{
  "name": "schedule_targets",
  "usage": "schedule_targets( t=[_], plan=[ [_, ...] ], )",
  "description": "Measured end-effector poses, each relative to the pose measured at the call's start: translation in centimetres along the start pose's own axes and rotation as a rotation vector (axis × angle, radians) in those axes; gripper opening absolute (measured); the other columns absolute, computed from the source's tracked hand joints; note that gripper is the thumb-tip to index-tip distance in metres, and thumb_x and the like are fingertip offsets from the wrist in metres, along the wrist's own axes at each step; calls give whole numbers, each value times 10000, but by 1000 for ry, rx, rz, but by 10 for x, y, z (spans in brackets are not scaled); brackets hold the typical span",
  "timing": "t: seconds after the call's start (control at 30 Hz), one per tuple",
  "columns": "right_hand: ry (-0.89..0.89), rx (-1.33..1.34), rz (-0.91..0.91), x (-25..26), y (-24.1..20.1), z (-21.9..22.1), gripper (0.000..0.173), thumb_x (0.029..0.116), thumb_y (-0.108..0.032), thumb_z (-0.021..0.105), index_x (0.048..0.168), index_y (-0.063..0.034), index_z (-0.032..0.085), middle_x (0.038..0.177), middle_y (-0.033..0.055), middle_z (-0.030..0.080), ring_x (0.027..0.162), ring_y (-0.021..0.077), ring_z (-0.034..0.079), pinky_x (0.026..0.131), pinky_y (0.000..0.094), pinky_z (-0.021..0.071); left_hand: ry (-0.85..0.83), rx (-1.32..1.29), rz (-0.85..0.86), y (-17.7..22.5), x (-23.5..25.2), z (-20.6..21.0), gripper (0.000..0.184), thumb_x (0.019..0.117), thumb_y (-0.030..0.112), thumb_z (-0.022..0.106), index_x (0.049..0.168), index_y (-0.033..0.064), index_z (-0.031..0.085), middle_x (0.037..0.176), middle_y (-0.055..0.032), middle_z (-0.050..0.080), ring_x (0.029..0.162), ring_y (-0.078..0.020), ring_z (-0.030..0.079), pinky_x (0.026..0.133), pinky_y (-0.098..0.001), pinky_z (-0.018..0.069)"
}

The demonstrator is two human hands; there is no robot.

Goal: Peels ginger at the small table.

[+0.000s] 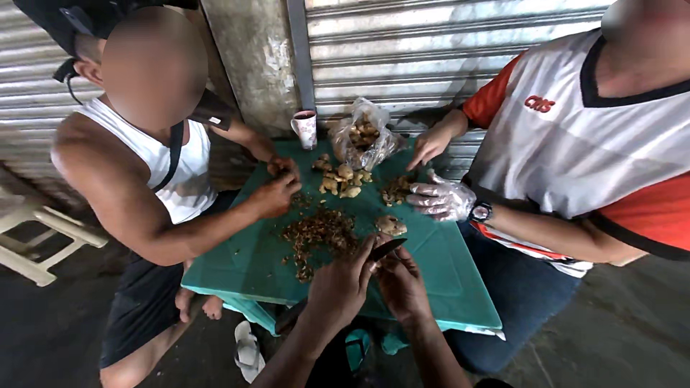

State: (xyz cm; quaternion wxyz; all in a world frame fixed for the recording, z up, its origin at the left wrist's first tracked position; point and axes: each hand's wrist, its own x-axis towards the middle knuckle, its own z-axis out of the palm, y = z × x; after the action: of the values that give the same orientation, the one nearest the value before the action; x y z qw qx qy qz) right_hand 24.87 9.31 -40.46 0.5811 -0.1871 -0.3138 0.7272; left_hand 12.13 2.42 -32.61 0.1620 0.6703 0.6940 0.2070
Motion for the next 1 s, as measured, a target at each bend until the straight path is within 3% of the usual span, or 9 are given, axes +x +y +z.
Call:
schedule_targets(
  t=[0.17, 0.33, 0.43, 0.57, 0.63, 0.73, 0.87, 0.93, 1.0],
  plan=[
    [-44, -39, -21, 1, 2, -4, 380, 781, -87, 723, 1161, -78, 727, 1045, 105, 727, 829, 141, 701, 724, 312, 603, 38, 38, 23, -3, -3, 3, 492, 1103, 369, 396, 1585, 270, 416, 1086, -134, 739, 912, -345, 724, 784, -547, 576],
    [-61, -43, -50, 2, 3, -3, 308, 757, -65, 738, 1064, -70, 760, 1069, 134, 730, 841, 155, 707, 698, 306, 602, -32, 36, -50, 3, 8, -3, 504, 1110, 395, 379, 1601, 285, 376, 1150, -128, 727, 987, -334, 709, 844, -537, 558],
    [-61, -69, -47, 2, 3, -4, 293, 773, -57, 708, 1062, -70, 756, 1036, 121, 728, 826, 152, 705, 699, 309, 605, 25, 49, -49, 4, 12, 1, 473, 1102, 402, 405, 1549, 259, 466, 1105, -113, 737, 953, -322, 717, 805, -525, 567],
    [-86, -115, -53, 1, 3, -3, 323, 764, -43, 713, 1083, -51, 760, 976, 115, 732, 776, 139, 699, 677, 303, 604, 124, 51, -29, 3, 20, 6, 361, 1092, 364, 452, 1345, 177, 629, 954, -115, 727, 852, -318, 721, 723, -518, 575],
    [-135, -154, -70, -1, 5, -5, 368, 777, -39, 709, 1142, -59, 757, 1043, 116, 734, 821, 136, 703, 701, 302, 604, 58, 6, -94, 1, 25, -4, 388, 1103, 386, 420, 1352, 159, 611, 978, -135, 717, 891, -327, 712, 781, -539, 567],
    [-119, -160, -74, -1, 5, -5, 439, 766, -28, 702, 1203, -43, 731, 1105, 135, 720, 863, 157, 702, 722, 309, 603, 31, -37, -138, -5, 29, -12, 446, 1106, 410, 394, 1454, 173, 544, 1047, -156, 715, 967, -343, 702, 850, -555, 554],
    [-4, -149, -47, 3, 4, -2, 636, 733, -14, 692, 1353, 0, 551, 1039, 111, 699, 844, 156, 696, 732, 316, 600, -13, -30, -71, -1, 15, -8, 483, 1104, 401, 401, 1563, 258, 445, 1142, -142, 725, 1008, -337, 709, 880, -553, 558],
    [23, -146, -50, 4, 5, 0, 591, 718, -22, 708, 1294, 18, 582, 1010, 107, 706, 823, 150, 693, 730, 313, 599, -76, 16, -67, 4, 8, -8, 508, 1108, 416, 371, 1594, 269, 388, 1220, -131, 709, 1068, -338, 699, 908, -553, 550],
    [33, -150, -49, 5, 5, 0, 557, 724, -26, 698, 1270, 26, 597, 980, 97, 704, 794, 140, 687, 718, 302, 598, -124, 36, -66, 5, 5, -9, 530, 1109, 423, 358, 1617, 273, 335, 1191, -150, 711, 1060, -361, 695, 902, -568, 543]
  ],
)
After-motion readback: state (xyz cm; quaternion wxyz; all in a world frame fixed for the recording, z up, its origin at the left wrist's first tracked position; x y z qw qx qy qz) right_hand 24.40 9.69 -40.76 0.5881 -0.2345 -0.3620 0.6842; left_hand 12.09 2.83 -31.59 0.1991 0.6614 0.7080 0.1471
